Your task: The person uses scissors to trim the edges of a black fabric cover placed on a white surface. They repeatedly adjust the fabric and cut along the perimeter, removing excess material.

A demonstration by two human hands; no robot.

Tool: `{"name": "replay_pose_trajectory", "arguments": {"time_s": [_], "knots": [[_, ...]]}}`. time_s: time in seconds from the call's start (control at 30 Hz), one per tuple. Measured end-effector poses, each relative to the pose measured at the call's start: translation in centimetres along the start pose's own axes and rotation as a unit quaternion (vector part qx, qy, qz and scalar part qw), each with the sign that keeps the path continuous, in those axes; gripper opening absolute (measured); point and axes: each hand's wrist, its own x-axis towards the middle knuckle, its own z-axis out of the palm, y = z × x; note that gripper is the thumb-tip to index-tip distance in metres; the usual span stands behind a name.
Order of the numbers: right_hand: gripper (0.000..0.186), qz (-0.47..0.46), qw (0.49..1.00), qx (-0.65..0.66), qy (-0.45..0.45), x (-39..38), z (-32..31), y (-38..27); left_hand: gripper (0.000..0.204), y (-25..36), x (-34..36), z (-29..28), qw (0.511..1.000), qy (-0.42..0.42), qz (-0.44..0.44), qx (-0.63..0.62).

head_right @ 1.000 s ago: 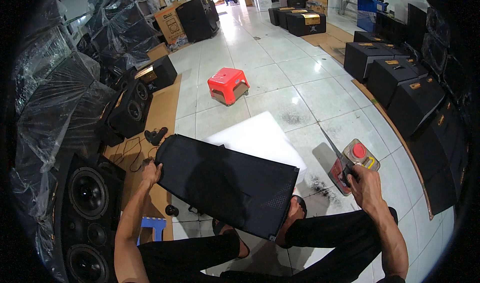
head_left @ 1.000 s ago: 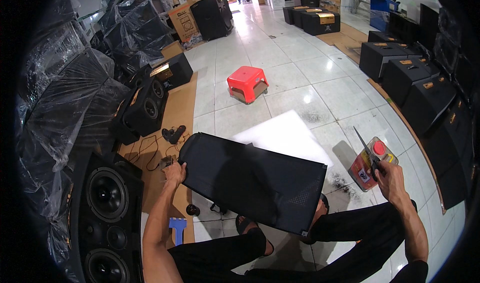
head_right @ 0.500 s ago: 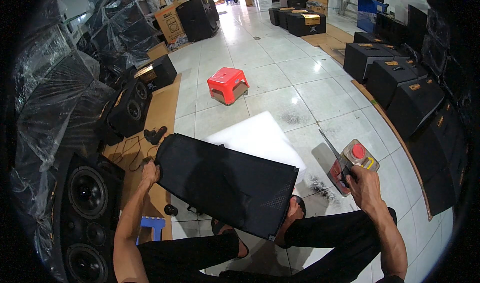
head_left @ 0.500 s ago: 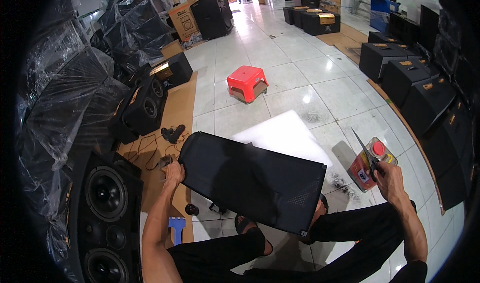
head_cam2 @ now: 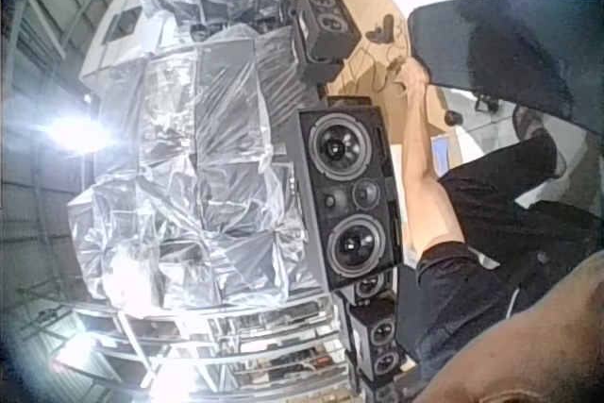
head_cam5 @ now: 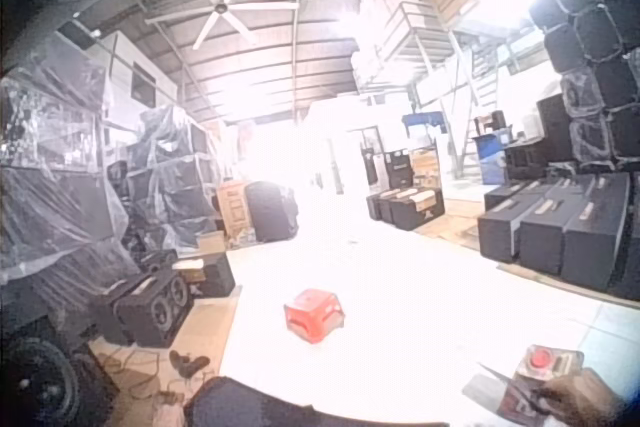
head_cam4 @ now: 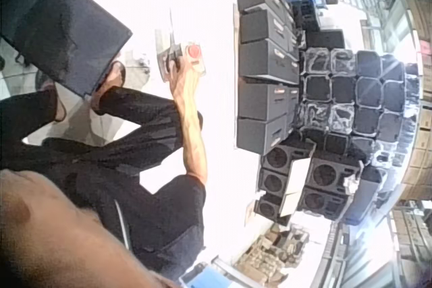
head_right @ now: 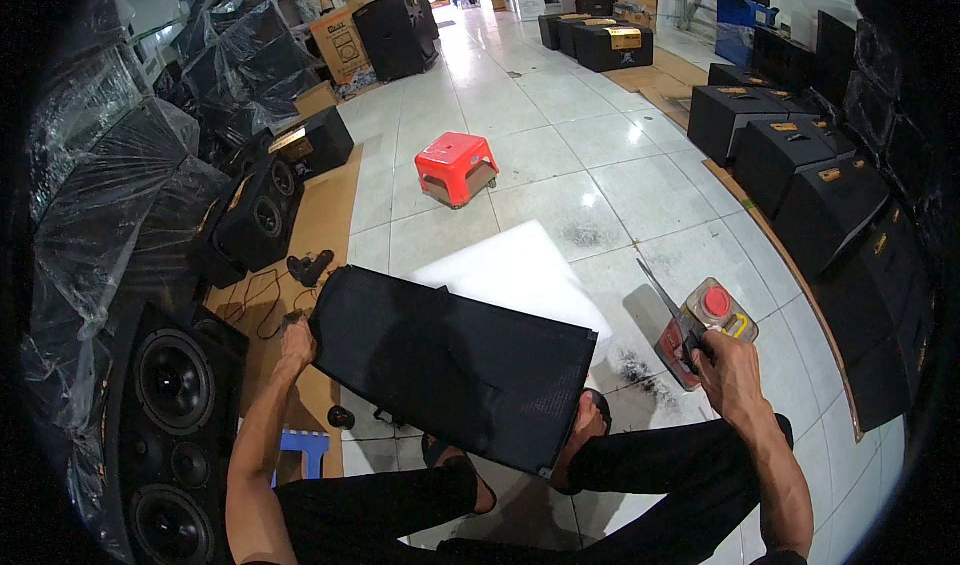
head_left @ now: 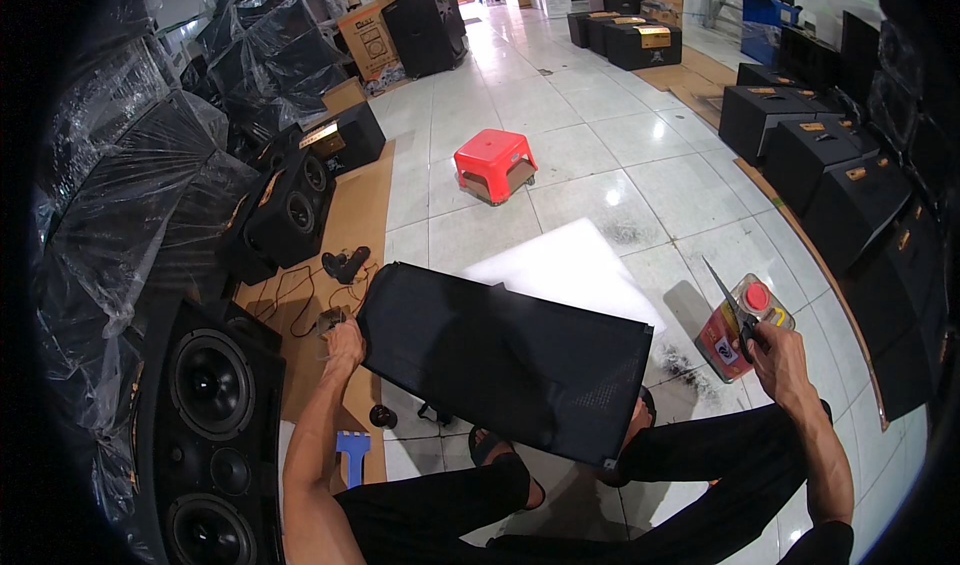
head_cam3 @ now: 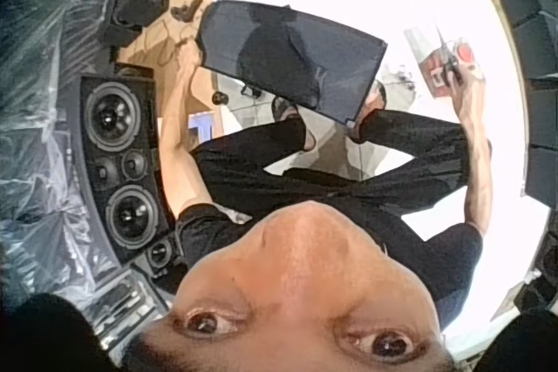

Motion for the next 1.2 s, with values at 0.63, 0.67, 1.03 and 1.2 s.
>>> {"name": "replay_pose_trajectory", "arguments": {"time_s": [0.63,0.67,1.03,1.2], "knots": [[0.012,-0.024,0.999,0.021,0.038,0.2,0.5,0.4,0.032,-3.0,-1.4,1.4,0.999,-0.048,-0.001,-0.011],[0.012,-0.029,0.999,0.022,0.041,-0.5,0.8,0.9,0.03,-1.7,-3.7,1.2,0.998,-0.001,0.06,0.001],[0.017,0.009,1.0,0.02,-0.015,0.0,-0.4,-0.4,0.033,5.1,-9.4,-5.7,0.968,0.148,0.198,-0.041],[0.016,0.032,0.999,0.027,-0.023,-0.2,-0.5,-1.0,0.03,16.6,-13.8,-7.2,0.896,0.037,0.407,-0.174]]}}
